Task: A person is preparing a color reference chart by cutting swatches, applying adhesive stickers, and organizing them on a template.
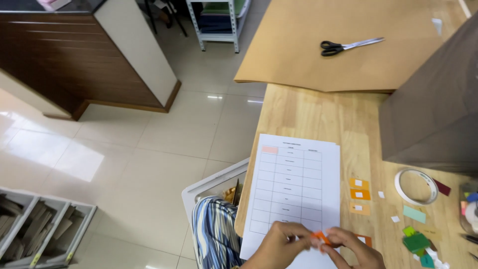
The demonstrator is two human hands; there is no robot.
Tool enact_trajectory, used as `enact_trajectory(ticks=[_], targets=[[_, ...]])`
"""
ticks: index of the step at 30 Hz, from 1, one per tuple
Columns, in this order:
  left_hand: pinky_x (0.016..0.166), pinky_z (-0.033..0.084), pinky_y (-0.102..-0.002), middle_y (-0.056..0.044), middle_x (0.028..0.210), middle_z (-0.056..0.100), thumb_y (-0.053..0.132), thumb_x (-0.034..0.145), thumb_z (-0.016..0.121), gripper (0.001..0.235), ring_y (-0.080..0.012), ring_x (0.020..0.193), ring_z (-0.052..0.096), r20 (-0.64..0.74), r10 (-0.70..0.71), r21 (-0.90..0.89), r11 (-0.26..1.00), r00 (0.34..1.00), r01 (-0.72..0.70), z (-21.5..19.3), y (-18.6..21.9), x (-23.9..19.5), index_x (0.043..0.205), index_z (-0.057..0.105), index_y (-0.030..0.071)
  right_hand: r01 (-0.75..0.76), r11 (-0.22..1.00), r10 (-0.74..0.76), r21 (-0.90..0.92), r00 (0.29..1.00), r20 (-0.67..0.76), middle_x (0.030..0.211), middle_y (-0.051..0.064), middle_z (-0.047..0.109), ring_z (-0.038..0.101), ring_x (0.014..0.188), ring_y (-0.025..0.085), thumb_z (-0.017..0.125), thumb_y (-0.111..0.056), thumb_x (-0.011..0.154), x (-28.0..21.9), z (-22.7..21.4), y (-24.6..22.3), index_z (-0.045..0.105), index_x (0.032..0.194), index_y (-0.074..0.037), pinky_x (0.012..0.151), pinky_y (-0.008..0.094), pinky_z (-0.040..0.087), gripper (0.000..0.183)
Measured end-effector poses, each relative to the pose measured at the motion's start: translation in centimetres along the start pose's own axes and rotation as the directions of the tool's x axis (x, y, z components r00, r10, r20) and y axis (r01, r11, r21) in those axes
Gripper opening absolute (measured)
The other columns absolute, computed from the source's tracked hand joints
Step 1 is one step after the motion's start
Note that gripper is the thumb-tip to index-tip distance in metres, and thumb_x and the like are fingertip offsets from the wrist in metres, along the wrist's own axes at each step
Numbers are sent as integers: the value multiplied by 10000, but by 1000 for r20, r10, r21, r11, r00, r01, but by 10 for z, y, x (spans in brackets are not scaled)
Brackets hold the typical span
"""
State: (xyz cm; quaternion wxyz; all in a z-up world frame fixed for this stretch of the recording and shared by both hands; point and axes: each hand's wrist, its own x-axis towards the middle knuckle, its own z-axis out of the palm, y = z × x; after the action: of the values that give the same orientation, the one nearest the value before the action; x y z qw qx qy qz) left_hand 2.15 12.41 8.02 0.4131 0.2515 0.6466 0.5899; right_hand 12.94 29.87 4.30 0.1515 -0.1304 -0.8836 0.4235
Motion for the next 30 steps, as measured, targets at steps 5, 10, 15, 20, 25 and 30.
enact_trajectory(ticks=[5, 10, 15, 20, 25, 30], targets=[[719, 456, -229, 66, 935, 795, 239, 939, 764, 75, -29, 840, 662, -317, 112, 75, 993, 942, -93, 12, -10, 5, 957, 801, 176, 90, 967, -37, 240, 976, -217, 974, 77, 779, 733, 882, 109, 772, -61, 825, -1, 1, 21, 750, 980, -10, 876, 213, 592, 164], [704, 466, -256, 38, 984, 802, 259, 981, 694, 150, -61, 830, 674, -233, 189, 123, 979, 954, -164, 19, 21, -1, 1062, 793, 181, 414, 908, -419, -62, 902, -109, 1017, 103, 746, 693, 940, 245, 684, -3, 914, 28, -41, -51, 738, 1019, -7, 856, 347, 580, 118], [718, 444, -243, 77, 997, 784, 273, 1014, 652, 208, -26, 821, 609, -265, 237, 68, 972, 935, -227, 29, 26, 2, 1147, 774, 171, 494, 826, -544, -271, 824, -158, 1157, 116, 716, 629, 1122, 322, 747, -36, 915, 29, -43, -58, 757, 1057, -42, 1002, 410, 554, 143], [674, 477, -274, 55, 955, 761, 235, 1018, 637, 199, -94, 805, 630, -227, 299, 188, 947, 927, -259, 31, 30, -2, 1160, 749, 152, 488, 816, -542, -310, 832, -116, 1203, 52, 737, 644, 1194, 334, 718, -60, 939, 22, -48, -48, 754, 1120, -77, 1023, 438, 513, 186], [641, 520, -310, -24, 876, 731, 152, 1013, 626, 158, -191, 747, 656, -196, 478, 400, 836, 856, -375, 31, 32, -4, 1123, 707, 72, 463, 838, -512, -289, 849, -126, 1123, 50, 761, 681, 1124, 317, 705, -48, 934, 17, -46, -56, 753, 1100, -60, 974, 436, 511, 174], [613, 476, -350, -48, 794, 678, 149, 1012, 620, 140, -235, 664, 592, -175, 550, 517, 758, 817, -399, 30, 29, -5, 1075, 691, 45, 445, 861, -485, -245, 864, -135, 1131, 56, 754, 694, 1114, 311, 666, -3, 949, 13, -40, -58, 737, 1096, -43, 969, 430, 525, 168]])
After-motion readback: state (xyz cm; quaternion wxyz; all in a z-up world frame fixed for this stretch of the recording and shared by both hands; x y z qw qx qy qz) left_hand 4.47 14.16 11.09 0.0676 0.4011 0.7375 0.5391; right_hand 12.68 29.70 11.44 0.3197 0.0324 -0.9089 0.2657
